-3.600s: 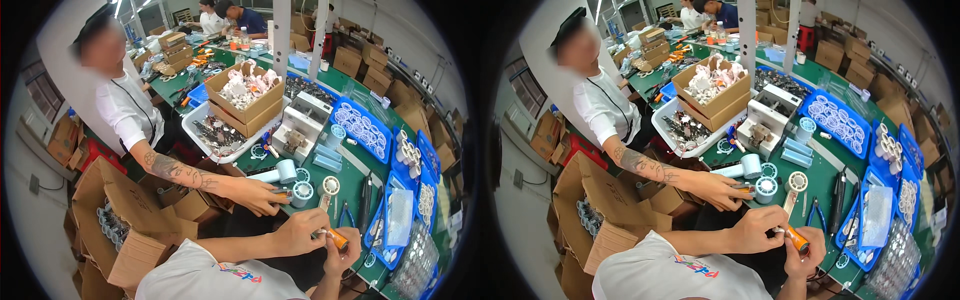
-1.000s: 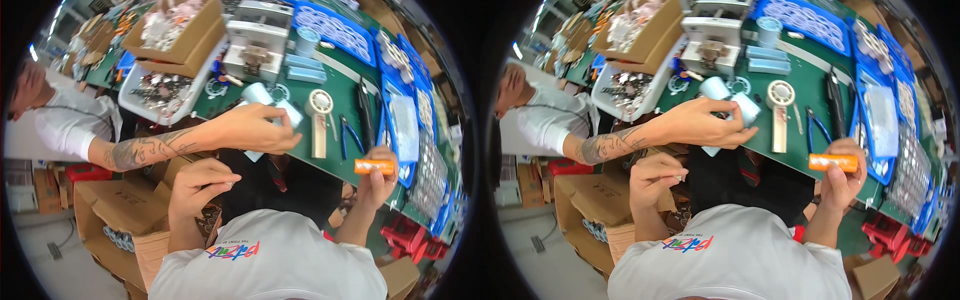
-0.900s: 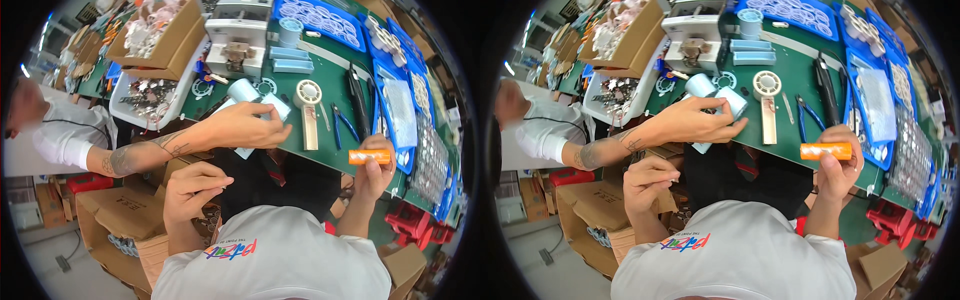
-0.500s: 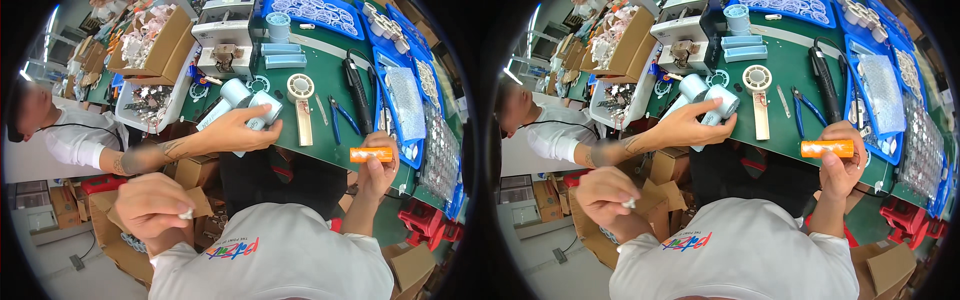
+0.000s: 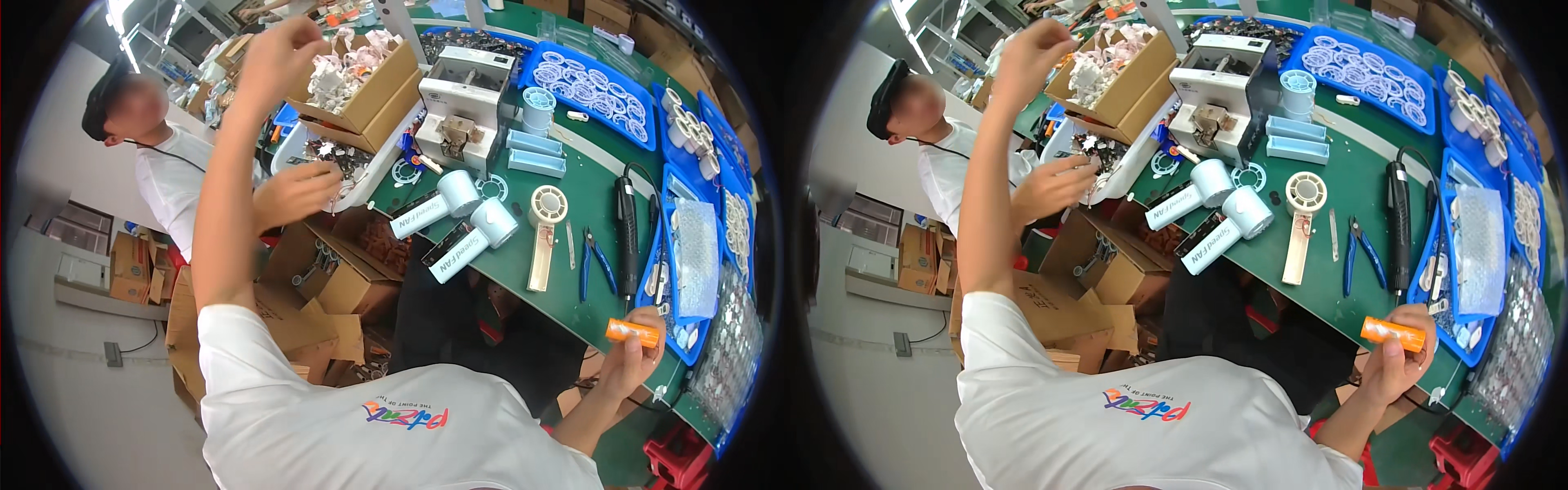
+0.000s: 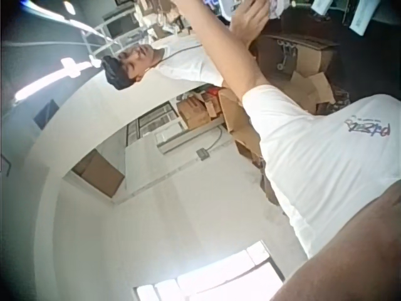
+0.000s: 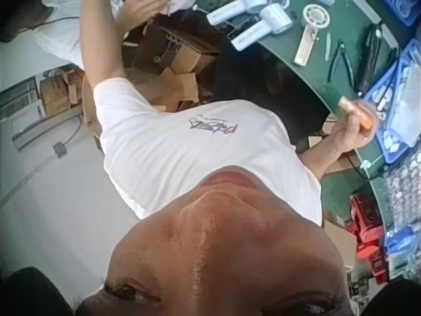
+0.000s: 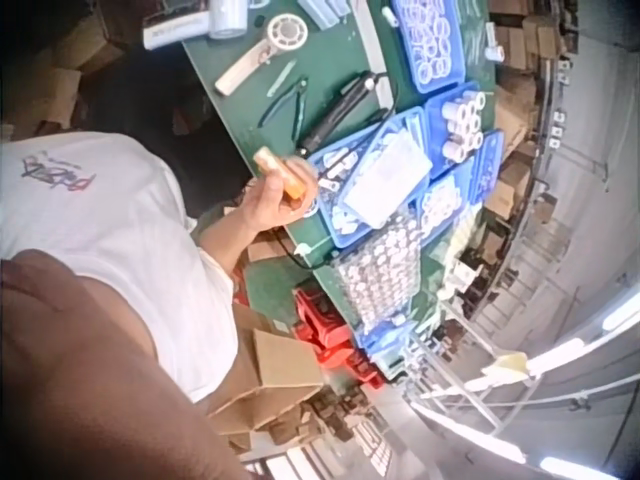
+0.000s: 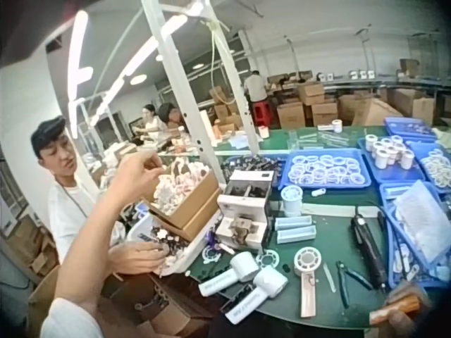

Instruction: The person assembles portable fans by fastening circuit boards with an electric screwdriver, cutting wires with pliers, and inserting batteries and motor components into the fan casings by hand.

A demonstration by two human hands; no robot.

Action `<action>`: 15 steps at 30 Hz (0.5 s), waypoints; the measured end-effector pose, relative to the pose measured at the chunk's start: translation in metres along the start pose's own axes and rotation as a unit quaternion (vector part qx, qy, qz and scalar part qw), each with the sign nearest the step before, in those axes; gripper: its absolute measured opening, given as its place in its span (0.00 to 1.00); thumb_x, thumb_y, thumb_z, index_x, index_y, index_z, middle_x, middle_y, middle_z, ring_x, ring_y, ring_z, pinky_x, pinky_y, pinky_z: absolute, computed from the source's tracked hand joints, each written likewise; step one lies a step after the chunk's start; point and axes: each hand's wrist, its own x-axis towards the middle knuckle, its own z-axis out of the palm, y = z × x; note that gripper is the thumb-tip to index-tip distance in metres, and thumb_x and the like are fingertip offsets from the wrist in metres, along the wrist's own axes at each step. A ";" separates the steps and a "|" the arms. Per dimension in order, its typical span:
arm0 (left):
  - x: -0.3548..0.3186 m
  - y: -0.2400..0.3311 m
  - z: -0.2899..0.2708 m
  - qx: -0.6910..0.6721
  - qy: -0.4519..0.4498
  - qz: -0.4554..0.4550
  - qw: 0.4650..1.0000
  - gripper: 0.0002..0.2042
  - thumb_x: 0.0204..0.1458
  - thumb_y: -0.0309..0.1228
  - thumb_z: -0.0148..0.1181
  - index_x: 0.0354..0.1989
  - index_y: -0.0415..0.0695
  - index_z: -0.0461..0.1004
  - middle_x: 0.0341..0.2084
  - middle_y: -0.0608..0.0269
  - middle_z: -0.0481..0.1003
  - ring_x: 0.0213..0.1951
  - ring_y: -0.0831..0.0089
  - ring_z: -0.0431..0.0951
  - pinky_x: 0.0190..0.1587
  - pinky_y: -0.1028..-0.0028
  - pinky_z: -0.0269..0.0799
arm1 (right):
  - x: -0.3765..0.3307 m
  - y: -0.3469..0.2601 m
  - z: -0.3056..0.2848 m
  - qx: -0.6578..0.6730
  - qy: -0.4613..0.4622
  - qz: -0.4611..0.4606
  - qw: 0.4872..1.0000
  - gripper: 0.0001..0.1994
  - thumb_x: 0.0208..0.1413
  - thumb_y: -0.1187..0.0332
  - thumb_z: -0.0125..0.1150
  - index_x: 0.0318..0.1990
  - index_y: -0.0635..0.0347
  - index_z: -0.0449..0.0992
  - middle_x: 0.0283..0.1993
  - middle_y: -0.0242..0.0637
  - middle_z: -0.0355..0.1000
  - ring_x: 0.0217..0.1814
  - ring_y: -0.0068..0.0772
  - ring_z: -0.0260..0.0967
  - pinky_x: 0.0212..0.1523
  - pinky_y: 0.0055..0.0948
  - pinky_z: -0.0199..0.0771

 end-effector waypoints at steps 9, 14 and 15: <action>0.020 -0.057 0.064 0.062 -0.057 -0.015 0.996 0.12 0.60 0.37 0.62 0.44 0.47 0.87 0.34 0.55 0.86 0.35 0.51 0.83 0.41 0.56 0.77 | -0.001 -0.005 -0.007 -0.028 0.018 -0.004 0.999 0.14 0.52 0.64 0.66 0.41 0.63 0.76 0.40 0.43 0.69 0.42 0.36 0.62 0.44 0.30 0.62; 0.027 -0.066 0.052 0.115 -0.026 0.017 0.993 0.12 0.60 0.36 0.64 0.47 0.45 0.85 0.41 0.60 0.84 0.40 0.56 0.83 0.45 0.60 0.77 | 0.001 -0.005 0.004 -0.016 0.008 0.003 1.000 0.14 0.51 0.64 0.66 0.41 0.63 0.77 0.39 0.44 0.71 0.41 0.37 0.63 0.45 0.30 0.63; 0.024 -0.068 0.049 0.183 -0.014 0.034 0.982 0.12 0.60 0.36 0.65 0.47 0.44 0.85 0.43 0.60 0.83 0.41 0.56 0.82 0.46 0.62 0.77 | 0.001 -0.005 0.007 -0.013 0.006 0.003 1.000 0.14 0.51 0.64 0.66 0.41 0.63 0.77 0.39 0.45 0.71 0.41 0.37 0.64 0.45 0.30 0.63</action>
